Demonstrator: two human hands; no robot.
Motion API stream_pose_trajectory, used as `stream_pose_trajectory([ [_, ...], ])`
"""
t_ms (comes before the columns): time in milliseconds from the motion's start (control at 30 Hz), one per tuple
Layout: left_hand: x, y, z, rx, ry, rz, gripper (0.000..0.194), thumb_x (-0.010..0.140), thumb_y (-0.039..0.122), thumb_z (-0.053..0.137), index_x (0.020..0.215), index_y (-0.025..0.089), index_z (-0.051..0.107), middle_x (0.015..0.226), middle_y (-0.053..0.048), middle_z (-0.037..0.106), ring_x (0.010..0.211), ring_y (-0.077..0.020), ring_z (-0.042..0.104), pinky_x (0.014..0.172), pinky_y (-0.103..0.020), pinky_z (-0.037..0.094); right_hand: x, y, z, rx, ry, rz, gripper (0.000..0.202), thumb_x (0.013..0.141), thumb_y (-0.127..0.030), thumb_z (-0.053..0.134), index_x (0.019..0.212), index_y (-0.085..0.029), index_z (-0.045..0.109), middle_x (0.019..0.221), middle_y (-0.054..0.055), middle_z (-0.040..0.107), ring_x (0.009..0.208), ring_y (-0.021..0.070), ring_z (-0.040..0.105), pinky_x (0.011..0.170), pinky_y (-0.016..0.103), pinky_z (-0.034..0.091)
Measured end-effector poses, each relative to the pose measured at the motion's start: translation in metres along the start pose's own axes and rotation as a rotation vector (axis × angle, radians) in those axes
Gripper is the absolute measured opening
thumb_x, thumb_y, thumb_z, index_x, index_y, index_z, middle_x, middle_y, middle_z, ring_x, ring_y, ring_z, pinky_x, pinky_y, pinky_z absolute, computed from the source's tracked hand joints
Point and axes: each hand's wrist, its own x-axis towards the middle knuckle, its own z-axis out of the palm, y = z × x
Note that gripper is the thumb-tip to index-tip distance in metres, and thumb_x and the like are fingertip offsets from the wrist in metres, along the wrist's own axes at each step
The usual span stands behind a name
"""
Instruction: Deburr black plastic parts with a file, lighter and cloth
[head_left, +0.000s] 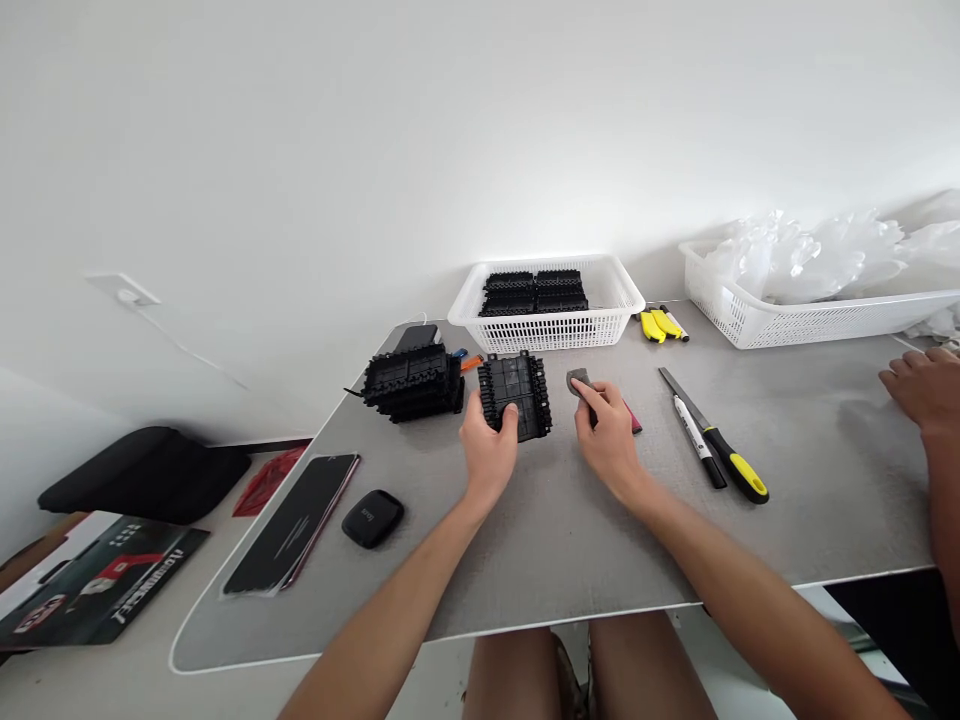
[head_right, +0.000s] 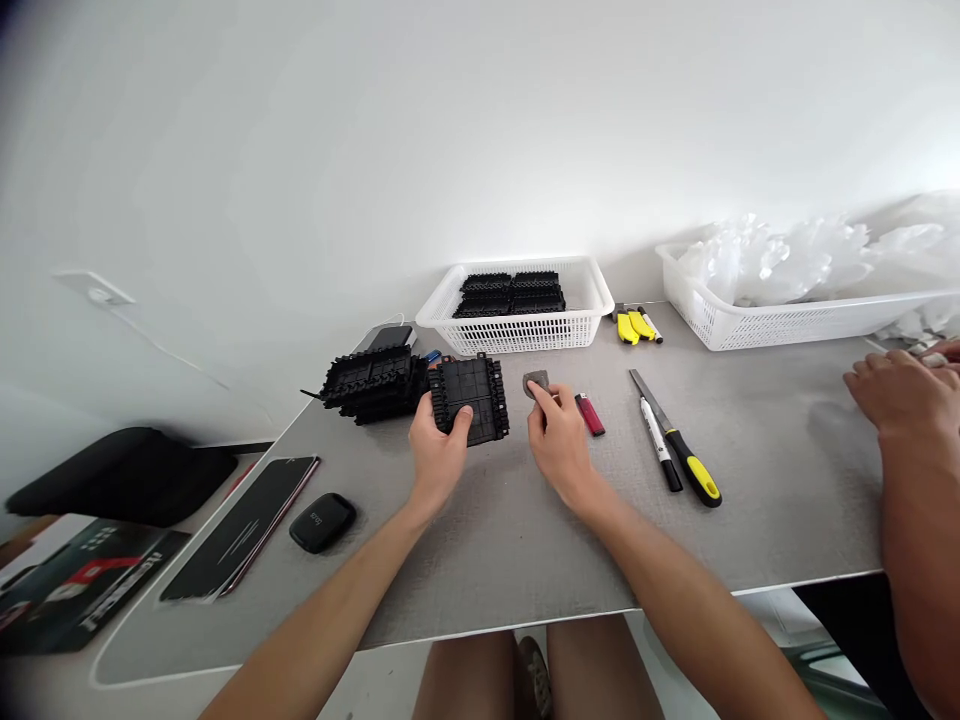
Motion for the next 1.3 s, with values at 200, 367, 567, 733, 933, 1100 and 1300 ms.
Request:
stream_pose_trajectory([
  [200,-0.002,-0.007,0.008,-0.226,-0.096,-0.114,0.036,0.08,0.033,0.065,0.113,0.019,0.059,0.108,-0.009,0.067,0.102,-0.0257,0.063,0.09,-0.039,0.05,0.002,0.008,0.014,0.546,-0.208,0.301,0.034,0.087,-0.03,0.049,0.112,-0.022,0.07,0.105,0.005,0.069,0.102,0.0192,0.061,0.093,0.036,0.046],
  [367,0.003,-0.021,0.009,-0.316,0.03,-0.14,0.034,0.078,0.03,0.066,0.11,0.019,0.06,0.106,-0.008,0.067,0.097,-0.023,0.063,0.088,-0.039,0.051,-0.002,0.004,0.018,0.699,-0.34,0.389,0.032,0.083,-0.034,0.052,0.106,-0.021,0.072,0.096,0.002,0.072,0.09,0.0175,0.063,0.084,0.031,0.047],
  [567,0.002,-0.026,0.011,-0.353,0.068,-0.137,0.032,0.077,0.029,0.066,0.107,0.019,0.063,0.102,-0.007,0.068,0.094,-0.0222,0.064,0.088,-0.039,0.051,0.002,0.002,0.014,0.536,-0.421,0.379,0.034,0.08,-0.027,0.044,0.095,-0.017,0.072,0.077,0.001,0.066,0.07,0.014,0.056,0.065,0.025,0.041],
  [733,0.0,-0.024,0.015,-0.416,0.036,-0.133,0.033,0.077,0.028,0.067,0.109,0.02,0.062,0.107,-0.007,0.067,0.098,-0.0222,0.064,0.092,-0.039,0.051,0.006,0.011,0.011,0.367,-0.343,0.433,0.029,0.073,-0.023,0.038,0.065,-0.019,0.065,0.064,0.0,0.06,0.064,0.0146,0.053,0.06,0.025,0.038],
  [933,0.005,-0.026,0.013,-0.413,0.076,-0.147,0.038,0.077,0.028,0.066,0.114,0.02,0.06,0.109,-0.008,0.066,0.103,-0.0226,0.063,0.095,-0.041,0.049,0.002,0.006,0.012,0.633,-0.445,0.641,0.027,0.068,-0.024,0.047,0.078,-0.019,0.071,0.072,0.001,0.067,0.071,0.0152,0.059,0.066,0.025,0.043],
  [1100,0.005,-0.027,0.012,-0.385,0.055,-0.147,0.036,0.078,0.028,0.065,0.112,0.02,0.06,0.108,-0.008,0.066,0.102,-0.0233,0.063,0.094,-0.042,0.05,0.001,0.004,0.014,0.791,-0.474,0.793,0.024,0.064,-0.024,0.05,0.076,-0.017,0.071,0.067,0.001,0.066,0.062,0.0137,0.057,0.057,0.023,0.043],
  [1300,0.004,-0.018,0.008,-0.23,0.028,-0.102,0.035,0.08,0.027,0.062,0.114,0.02,0.058,0.108,-0.009,0.066,0.1,-0.024,0.063,0.092,-0.043,0.051,0.01,0.013,0.004,0.521,-0.087,0.603,0.029,0.076,-0.026,0.046,0.089,-0.018,0.07,0.085,0.004,0.069,0.076,0.0164,0.061,0.067,0.027,0.048],
])
